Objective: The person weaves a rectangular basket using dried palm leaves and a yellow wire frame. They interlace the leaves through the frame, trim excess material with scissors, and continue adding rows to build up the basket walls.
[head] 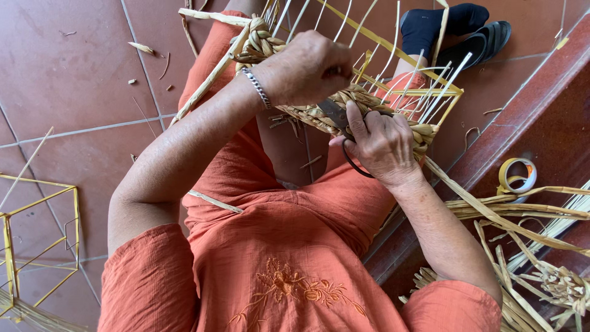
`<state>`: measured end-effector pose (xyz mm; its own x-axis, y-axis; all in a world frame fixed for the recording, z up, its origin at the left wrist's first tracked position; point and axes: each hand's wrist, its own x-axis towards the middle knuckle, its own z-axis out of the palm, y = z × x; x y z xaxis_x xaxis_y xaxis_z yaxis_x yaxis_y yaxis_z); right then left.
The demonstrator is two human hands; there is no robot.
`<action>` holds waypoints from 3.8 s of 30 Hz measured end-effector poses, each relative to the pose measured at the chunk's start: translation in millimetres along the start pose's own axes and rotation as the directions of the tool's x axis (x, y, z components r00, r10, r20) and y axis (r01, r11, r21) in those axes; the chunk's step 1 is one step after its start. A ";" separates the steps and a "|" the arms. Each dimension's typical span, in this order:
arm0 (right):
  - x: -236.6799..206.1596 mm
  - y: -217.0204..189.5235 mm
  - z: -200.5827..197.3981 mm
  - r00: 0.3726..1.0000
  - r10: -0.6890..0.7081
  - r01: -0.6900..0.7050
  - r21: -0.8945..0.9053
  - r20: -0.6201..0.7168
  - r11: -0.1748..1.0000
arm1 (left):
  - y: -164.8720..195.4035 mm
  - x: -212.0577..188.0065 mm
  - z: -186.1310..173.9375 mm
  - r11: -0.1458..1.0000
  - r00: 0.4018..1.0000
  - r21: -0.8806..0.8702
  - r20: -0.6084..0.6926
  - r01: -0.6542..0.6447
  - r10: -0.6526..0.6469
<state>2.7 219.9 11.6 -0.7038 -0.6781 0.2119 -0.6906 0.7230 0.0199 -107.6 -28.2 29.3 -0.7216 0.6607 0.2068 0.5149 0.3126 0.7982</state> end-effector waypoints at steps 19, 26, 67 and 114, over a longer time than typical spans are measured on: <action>73.3 -20.2 -28.1 0.998 0.059 -0.060 0.056 0.013 0.997 | -27.8 -108.4 -60.6 0.875 0.974 0.463 -0.222 0.143 -0.042; 97.0 -24.4 -11.4 1.000 0.017 -0.017 0.019 0.002 1.000 | -66.9 -94.5 -37.9 0.824 0.985 0.550 -0.161 0.140 -0.060; 112.2 -40.6 20.4 0.998 -0.059 0.059 -0.027 0.018 0.998 | -65.0 -75.9 -61.1 0.991 0.978 0.132 -0.208 0.031 -0.003; -99.2 19.6 -35.9 0.569 0.822 -0.654 0.582 -0.043 0.483 | -39.7 -111.4 -33.4 0.947 0.879 0.270 -0.475 0.173 -0.025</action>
<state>65.0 306.0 26.1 -0.9603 0.2141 0.1788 0.0297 0.7159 -0.6976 -63.1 -136.9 -6.6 -0.8674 0.2489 0.4308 0.4880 0.5942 0.6394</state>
